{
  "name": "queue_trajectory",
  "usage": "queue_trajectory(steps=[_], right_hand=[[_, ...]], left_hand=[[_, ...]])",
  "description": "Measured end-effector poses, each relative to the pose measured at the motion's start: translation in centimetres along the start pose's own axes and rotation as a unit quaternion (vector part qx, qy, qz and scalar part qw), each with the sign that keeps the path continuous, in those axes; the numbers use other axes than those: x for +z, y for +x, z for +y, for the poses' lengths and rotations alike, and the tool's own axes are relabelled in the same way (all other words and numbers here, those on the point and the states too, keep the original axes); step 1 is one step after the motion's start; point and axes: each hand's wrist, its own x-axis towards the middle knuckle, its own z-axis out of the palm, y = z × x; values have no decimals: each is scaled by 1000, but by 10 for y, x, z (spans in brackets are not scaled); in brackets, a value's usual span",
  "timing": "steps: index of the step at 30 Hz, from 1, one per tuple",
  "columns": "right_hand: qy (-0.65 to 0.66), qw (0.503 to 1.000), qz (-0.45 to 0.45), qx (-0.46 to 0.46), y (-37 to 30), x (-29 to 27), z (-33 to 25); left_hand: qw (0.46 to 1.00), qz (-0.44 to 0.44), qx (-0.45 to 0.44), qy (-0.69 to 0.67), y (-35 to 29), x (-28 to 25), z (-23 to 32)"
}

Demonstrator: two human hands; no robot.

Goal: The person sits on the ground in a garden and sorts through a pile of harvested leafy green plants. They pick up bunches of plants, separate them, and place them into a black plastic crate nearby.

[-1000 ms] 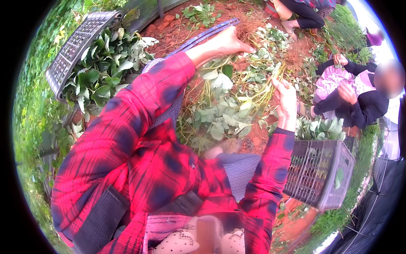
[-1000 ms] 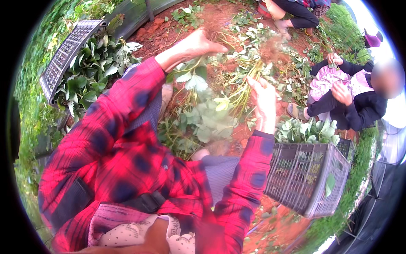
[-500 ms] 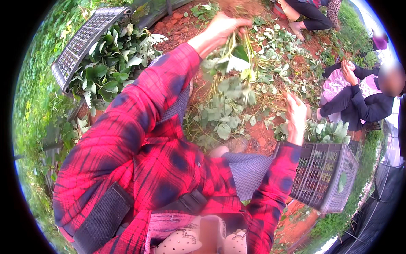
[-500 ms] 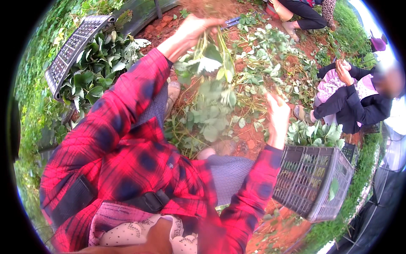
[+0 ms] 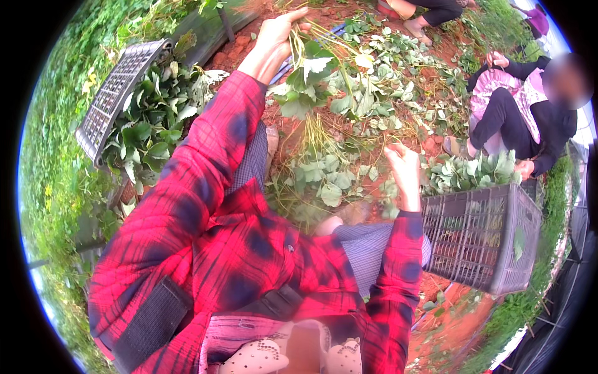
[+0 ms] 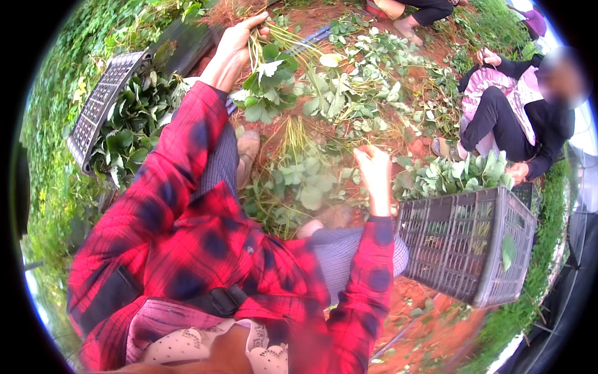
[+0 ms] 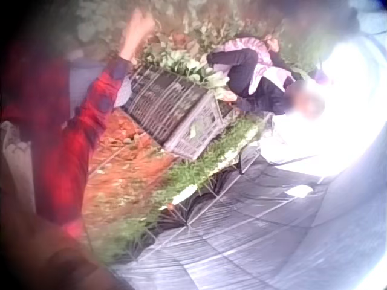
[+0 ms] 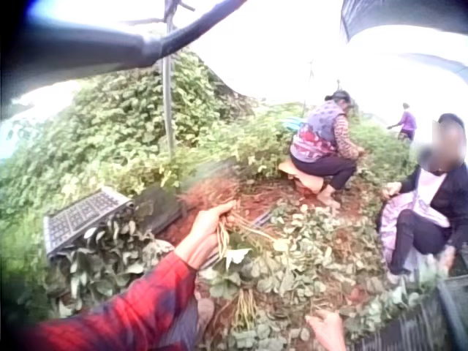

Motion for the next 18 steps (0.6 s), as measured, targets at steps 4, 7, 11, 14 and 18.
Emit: queue_trajectory(steps=[4,7,11,14,18], right_hand=[[28,1000,10,6,10,17,9],[31,999,2,45,12,13,16],[72,997,10,39,24,25,41],[139,980,-12,141,35,48,71],[133,981,23,142,40,65,83]], left_hand=[[999,-31,-3,-28,1,-2,3],[1000,2,0,-12,-2,-2,10],[999,0,-46,-15,-3,-4,18],[987,-70,-130,-61,1,-13,26],[972,-89,-154,-152,-9,-11,30]])
